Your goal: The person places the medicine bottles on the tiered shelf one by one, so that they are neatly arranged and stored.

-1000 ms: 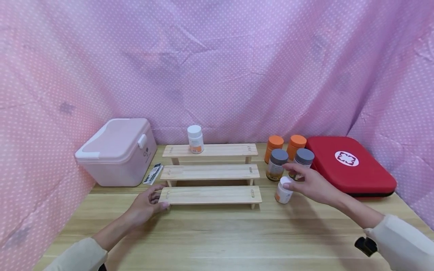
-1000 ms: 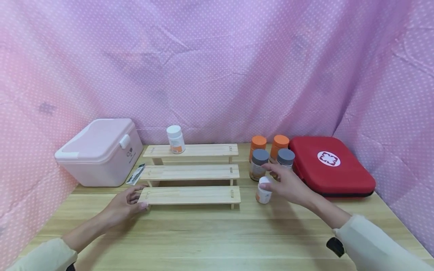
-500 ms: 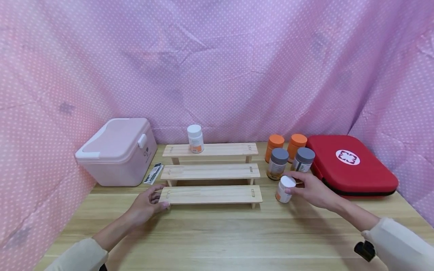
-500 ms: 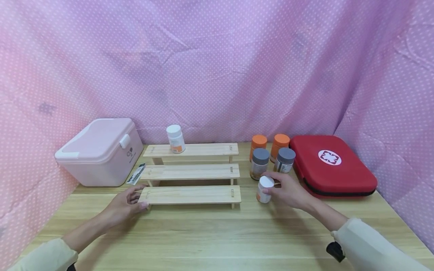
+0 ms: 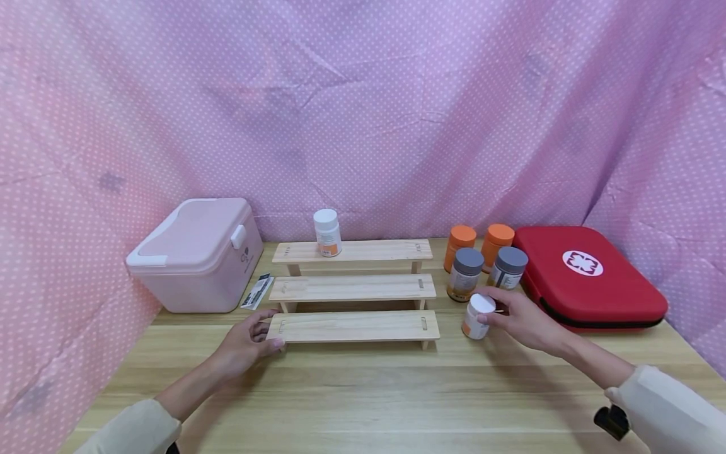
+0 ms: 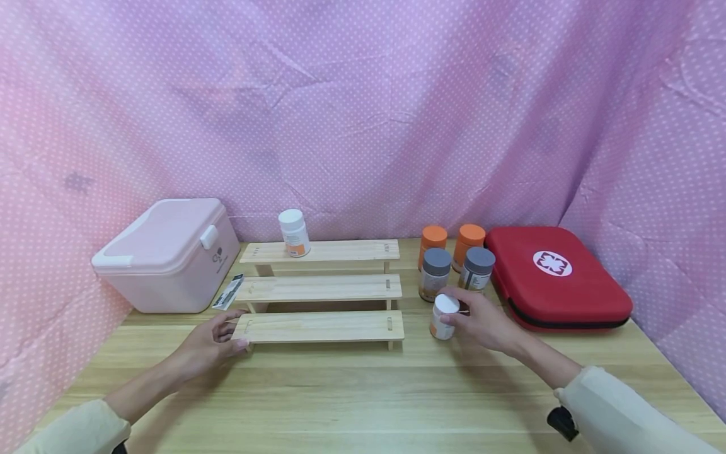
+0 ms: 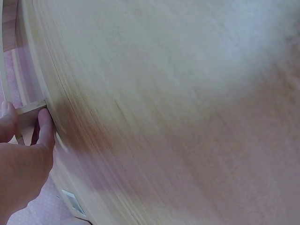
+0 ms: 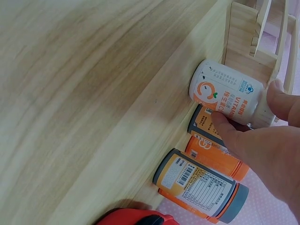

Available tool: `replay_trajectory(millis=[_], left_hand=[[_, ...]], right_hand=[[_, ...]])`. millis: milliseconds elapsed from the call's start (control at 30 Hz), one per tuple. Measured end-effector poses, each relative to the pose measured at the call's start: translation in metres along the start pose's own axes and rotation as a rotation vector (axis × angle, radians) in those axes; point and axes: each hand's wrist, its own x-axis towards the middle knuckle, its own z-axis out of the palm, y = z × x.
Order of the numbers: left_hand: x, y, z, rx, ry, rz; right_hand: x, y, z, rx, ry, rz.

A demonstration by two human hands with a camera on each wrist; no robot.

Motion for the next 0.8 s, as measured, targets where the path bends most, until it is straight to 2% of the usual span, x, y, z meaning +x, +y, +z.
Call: replay_trajectory(millis=[333,500,800], left_hand=[[-0.001,0.001,0.001,-0.027,0.006,-0.013],[0.000,0.002,0.000,-0.018,0.020,-0.026],[-0.001,0.001,0.001,0.009,0.027,-0.008]], right_hand=[[-0.001,-0.005,-0.007,-0.036,-0.005,-0.012],[-0.003,-0.013,-0.017,-0.030,-0.008,-0.037],[-0.006,-0.031,-0.031,-0.041,0.021,-0.064]])
